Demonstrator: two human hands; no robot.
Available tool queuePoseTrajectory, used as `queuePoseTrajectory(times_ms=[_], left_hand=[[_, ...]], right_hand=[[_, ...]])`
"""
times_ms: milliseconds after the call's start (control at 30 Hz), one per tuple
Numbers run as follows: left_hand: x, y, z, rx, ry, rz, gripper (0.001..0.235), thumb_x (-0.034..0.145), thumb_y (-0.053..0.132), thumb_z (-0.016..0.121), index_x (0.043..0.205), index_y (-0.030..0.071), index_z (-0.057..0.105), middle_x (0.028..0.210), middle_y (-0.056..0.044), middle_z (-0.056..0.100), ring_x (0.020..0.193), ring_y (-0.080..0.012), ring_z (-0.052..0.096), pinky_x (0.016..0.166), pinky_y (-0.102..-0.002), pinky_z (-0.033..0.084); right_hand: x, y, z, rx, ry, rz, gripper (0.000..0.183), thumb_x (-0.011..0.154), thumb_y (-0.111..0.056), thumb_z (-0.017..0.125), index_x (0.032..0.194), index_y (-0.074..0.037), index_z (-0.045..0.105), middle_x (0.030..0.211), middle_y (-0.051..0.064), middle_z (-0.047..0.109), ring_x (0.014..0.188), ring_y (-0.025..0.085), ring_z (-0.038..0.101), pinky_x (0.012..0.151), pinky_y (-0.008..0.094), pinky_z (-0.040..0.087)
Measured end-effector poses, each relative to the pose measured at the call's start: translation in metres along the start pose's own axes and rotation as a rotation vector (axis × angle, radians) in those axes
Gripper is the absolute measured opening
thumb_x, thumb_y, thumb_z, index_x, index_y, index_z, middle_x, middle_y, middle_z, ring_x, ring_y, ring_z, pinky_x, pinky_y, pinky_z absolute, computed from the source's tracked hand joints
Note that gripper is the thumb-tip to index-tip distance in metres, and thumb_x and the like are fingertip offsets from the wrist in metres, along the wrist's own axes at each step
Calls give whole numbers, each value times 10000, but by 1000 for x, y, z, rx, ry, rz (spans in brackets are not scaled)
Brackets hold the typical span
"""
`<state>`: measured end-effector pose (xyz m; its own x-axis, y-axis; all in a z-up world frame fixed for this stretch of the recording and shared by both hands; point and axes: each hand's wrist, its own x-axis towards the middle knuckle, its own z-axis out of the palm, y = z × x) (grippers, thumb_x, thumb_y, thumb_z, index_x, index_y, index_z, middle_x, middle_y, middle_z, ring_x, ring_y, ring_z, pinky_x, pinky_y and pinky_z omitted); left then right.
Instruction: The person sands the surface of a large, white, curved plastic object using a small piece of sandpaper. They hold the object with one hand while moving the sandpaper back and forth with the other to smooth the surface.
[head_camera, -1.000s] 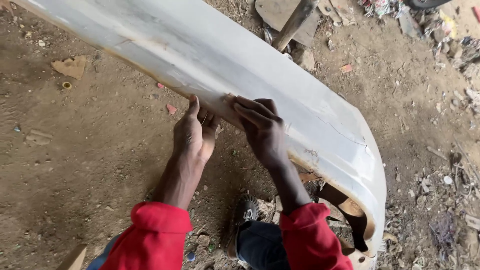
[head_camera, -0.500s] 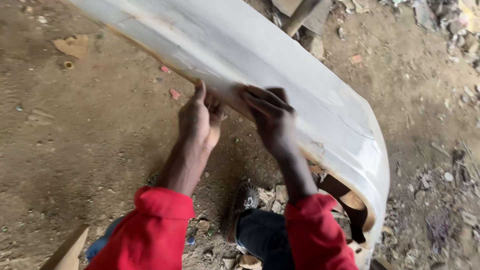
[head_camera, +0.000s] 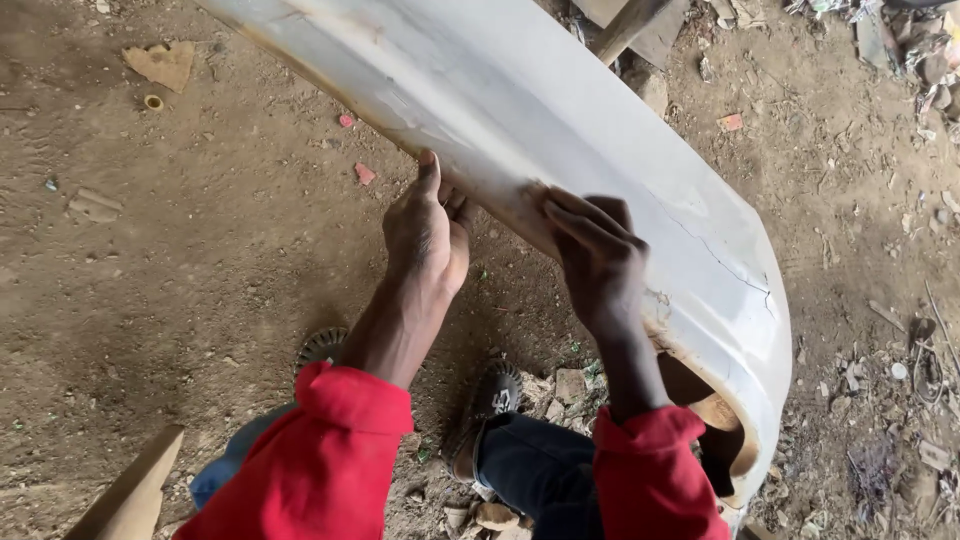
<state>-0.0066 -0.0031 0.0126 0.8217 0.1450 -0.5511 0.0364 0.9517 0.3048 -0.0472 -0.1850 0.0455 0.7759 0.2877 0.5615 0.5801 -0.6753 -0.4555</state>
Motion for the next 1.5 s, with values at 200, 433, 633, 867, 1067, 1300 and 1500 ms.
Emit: queuePoseTrajectory(times_ms=[200,433,633,867,1067,1300,1500], left_hand=[[-23,12,6,16,-16,16,311,1039,302,780,954,24,669,757,-21,558,727,-242,672,852,-412,675],[31,-12,-30,47,-133,-2,339,1033,335,815,1046,14,706,862,-86,688,831,-277,708,929,-488,668],[-3,5,-2,21,-2,14,343,970,339,859,1013,51,677,805,-18,612,778,-213,699,890,-420,657],[-15,7,1,11,-45,17,358,984,295,833,1064,-27,697,845,-84,648,826,-270,717,945,-454,676],[5,4,-15,65,-60,-25,407,981,338,845,1161,13,677,894,-57,622,855,-243,659,987,-444,656],[-8,2,0,39,10,9,341,1000,347,830,1077,49,683,839,-20,598,796,-193,644,925,-412,631],[5,0,-16,18,-68,21,316,1040,296,798,982,5,689,788,-63,608,717,-219,615,827,-388,646]], right_hand=[[40,-1,56,60,73,-40,160,1061,-46,813,1196,-91,887,1263,111,855,1073,353,769,931,454,654],[-1,-3,-11,-5,-5,13,180,1033,1,826,1190,-66,883,1241,140,862,1062,413,774,925,495,646],[-8,-1,-12,-41,-22,28,177,1044,29,840,1200,-45,880,1252,179,854,1068,410,763,939,491,616],[20,6,43,48,96,-44,203,1032,-11,826,1210,-92,878,1258,122,849,1082,367,750,953,468,645],[-10,-6,-14,-25,41,-1,185,1019,18,837,1185,-54,879,1247,153,854,1058,392,759,914,471,648],[-13,1,-14,-14,14,-14,162,1054,29,802,1189,-24,875,1255,180,851,1066,394,749,890,484,632],[18,2,47,8,106,-76,182,1015,10,819,1167,-70,880,1248,120,854,1076,354,757,934,446,652]])
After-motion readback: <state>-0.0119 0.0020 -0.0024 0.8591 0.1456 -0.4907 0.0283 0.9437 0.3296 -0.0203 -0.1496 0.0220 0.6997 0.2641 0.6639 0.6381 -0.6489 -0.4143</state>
